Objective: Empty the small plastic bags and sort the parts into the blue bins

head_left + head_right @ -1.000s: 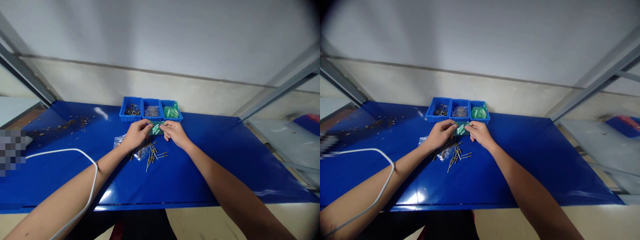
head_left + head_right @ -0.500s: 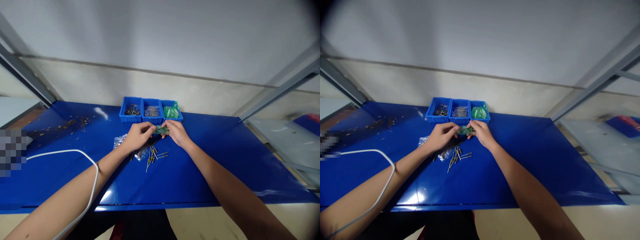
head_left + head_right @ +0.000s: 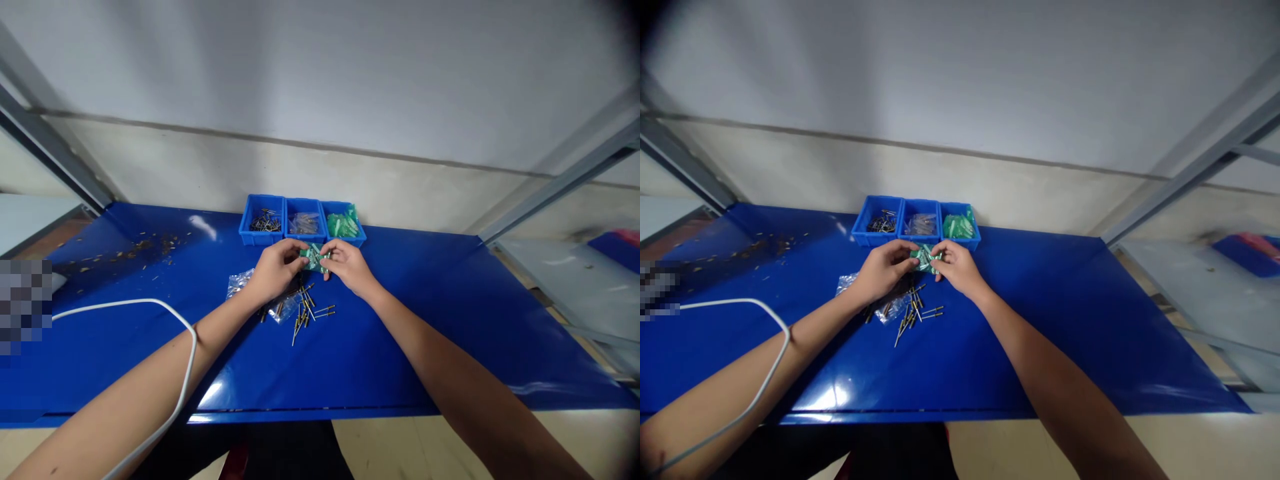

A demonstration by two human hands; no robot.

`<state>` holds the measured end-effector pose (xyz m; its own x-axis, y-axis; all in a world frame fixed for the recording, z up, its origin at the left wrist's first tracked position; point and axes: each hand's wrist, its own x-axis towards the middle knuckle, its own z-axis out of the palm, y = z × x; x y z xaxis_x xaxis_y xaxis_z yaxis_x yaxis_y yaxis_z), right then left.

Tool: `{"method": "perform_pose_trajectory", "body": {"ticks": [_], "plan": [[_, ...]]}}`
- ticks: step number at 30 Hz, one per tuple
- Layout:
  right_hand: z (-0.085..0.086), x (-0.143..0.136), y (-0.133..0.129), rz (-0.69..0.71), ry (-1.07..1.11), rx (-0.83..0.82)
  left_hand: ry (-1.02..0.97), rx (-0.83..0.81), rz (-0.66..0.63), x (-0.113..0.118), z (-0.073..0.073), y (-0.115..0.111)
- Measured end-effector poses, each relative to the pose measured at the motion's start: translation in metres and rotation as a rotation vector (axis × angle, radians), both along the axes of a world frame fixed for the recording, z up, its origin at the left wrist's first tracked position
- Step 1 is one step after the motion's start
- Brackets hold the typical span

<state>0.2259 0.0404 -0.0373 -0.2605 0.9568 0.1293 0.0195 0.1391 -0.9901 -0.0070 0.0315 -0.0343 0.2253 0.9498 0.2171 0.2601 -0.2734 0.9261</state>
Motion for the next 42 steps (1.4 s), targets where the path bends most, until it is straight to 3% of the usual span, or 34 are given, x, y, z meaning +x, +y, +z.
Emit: {"method": "perform_pose_trajectory", "body": {"ticks": [9, 13, 16, 20, 22, 24, 27, 31, 34, 37, 42], "plan": [[-0.007, -0.009, -0.005, -0.117, -0.02, 0.112, 0.104, 0.111, 0.045, -0.002, 0.01, -0.002], [-0.006, -0.005, -0.007, -0.228, -0.053, 0.279, 0.133, 0.146, 0.04, 0.0, 0.012, -0.005], [0.009, 0.011, -0.008, -0.418, -0.221, 0.56, 0.196, 0.214, -0.012, 0.0, 0.01, -0.005], [0.045, 0.038, 0.002, -0.715, -0.454, 0.861, 0.359, 0.311, -0.164, 0.0, 0.009, -0.007], [0.061, 0.046, 0.015, -0.76, -0.575, 1.016, 0.428, 0.357, -0.23, 0.001, 0.01, -0.01], [0.073, 0.049, 0.033, -0.701, -0.65, 1.133, 0.456, 0.378, -0.268, 0.001, 0.013, -0.013], [0.078, 0.046, 0.066, -0.601, -0.778, 1.148, 0.451, 0.377, -0.3, 0.0, 0.017, -0.015], [0.068, 0.041, 0.109, -0.433, -0.909, 1.09, 0.448, 0.377, -0.352, -0.003, 0.02, -0.017], [0.059, 0.04, 0.12, -0.233, -0.993, 1.019, 0.442, 0.403, -0.411, -0.003, 0.02, -0.018], [0.057, 0.035, 0.099, -0.179, -0.936, 1.021, 0.431, 0.423, -0.445, -0.001, 0.019, -0.019], [0.052, 0.021, 0.019, -0.244, -0.697, 0.926, 0.357, 0.396, -0.438, 0.002, 0.015, -0.018]]}}
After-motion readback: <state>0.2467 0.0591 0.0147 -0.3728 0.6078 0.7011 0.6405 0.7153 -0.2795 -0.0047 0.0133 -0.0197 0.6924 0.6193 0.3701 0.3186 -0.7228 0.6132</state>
